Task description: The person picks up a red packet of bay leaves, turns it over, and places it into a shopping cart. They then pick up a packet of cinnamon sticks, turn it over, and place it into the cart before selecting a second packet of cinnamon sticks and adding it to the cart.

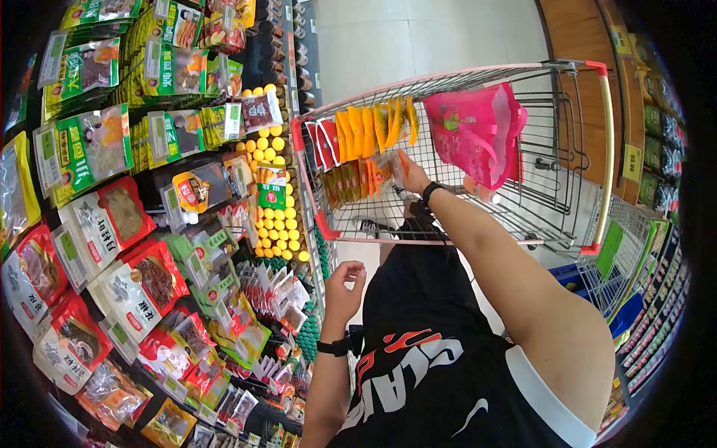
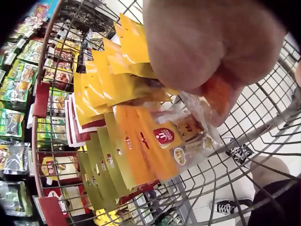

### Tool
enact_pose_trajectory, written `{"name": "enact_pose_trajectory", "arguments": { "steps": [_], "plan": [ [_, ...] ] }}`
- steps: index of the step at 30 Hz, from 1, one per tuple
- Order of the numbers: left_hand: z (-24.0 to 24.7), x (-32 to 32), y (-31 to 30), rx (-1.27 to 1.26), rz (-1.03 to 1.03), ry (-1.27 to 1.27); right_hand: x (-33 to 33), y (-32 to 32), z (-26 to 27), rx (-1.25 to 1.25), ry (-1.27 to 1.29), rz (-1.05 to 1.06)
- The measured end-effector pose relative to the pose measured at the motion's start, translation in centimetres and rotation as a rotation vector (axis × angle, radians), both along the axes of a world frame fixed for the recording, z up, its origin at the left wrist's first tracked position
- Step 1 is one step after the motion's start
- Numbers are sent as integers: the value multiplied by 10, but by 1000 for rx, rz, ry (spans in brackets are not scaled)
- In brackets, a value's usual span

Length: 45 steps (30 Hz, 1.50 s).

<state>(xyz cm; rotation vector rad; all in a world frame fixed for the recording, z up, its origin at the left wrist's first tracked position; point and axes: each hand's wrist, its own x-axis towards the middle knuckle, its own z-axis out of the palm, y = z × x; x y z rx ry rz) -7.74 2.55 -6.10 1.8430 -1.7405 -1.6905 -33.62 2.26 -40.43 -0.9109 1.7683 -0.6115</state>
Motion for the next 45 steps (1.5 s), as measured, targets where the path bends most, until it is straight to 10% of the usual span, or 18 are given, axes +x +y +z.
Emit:
{"name": "enact_pose_trajectory", "arguments": {
  "steps": [7,11,25,32,39,45],
  "plan": [
    [-10,9,7,12,15,-32,-2,-35,42,349,-130,182],
    [-6,5,7,35,15,-59,14,-12,-14,215,-289,-30],
    [-8,-2,0,56,-113,-138,30,-55,54,574,-530,-216],
    [-14,-1,-13,39,-154,-134,73,-20,-95,-40,-338,-165],
    [-17,-6,-22,46,-174,-124,48,-52,39,370,-782,-363],
    [-21,-2,-22,10,-239,-124,66,-35,-30,106,-495,-282]
  ]
}}
